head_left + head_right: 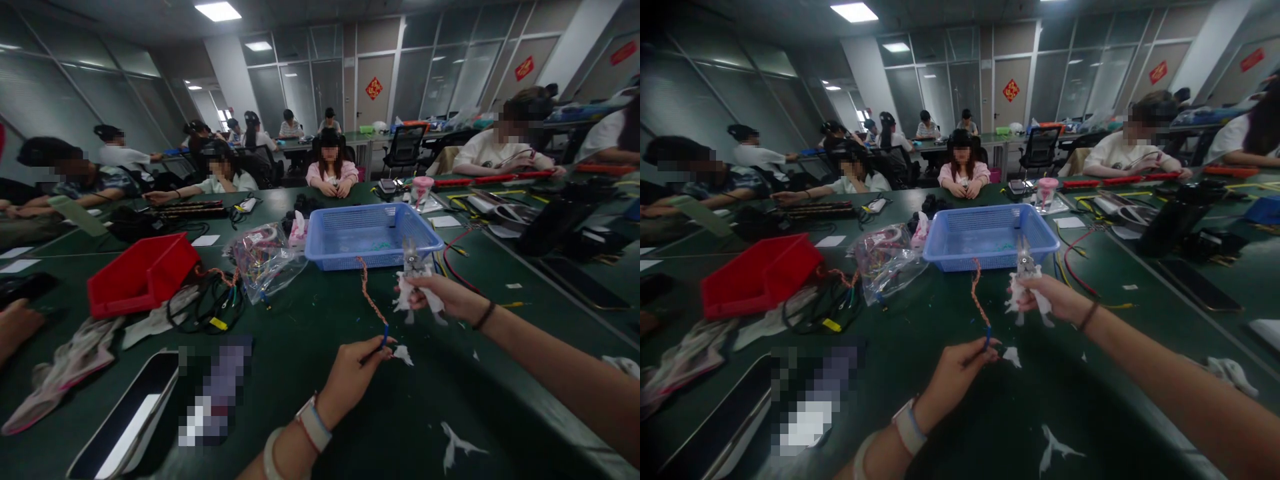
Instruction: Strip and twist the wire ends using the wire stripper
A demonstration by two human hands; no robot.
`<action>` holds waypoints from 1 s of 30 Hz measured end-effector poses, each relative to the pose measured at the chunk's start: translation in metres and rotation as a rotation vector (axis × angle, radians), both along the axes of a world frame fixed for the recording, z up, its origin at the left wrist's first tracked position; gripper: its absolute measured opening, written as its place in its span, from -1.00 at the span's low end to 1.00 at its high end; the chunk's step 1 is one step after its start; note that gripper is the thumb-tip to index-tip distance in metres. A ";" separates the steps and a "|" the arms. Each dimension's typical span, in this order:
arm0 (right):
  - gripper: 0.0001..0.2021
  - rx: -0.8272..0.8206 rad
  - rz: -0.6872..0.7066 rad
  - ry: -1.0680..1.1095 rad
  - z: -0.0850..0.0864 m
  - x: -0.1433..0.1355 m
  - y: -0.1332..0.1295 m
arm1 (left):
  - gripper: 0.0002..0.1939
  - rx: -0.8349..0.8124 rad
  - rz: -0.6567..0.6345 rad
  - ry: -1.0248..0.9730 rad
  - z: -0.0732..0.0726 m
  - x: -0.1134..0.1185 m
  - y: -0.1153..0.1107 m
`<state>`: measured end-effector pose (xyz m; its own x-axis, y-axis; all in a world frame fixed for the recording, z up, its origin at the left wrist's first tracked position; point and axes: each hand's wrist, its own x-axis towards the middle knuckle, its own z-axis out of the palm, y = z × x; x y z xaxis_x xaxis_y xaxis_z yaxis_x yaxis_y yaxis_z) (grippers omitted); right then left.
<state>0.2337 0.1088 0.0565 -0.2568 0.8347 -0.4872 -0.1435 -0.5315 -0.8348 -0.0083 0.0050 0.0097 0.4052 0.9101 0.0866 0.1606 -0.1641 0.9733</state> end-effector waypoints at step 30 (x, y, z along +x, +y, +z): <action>-0.48 0.907 0.310 -1.468 -0.060 0.000 -0.223 | -0.66 -0.029 0.304 -0.265 -0.009 -0.010 0.013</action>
<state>0.2338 -0.1140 -0.0033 -0.2583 0.9598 0.1097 0.9422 0.2753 -0.1907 -0.0179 0.0184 0.0011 0.0839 0.9887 0.1241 -0.0599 -0.1194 0.9910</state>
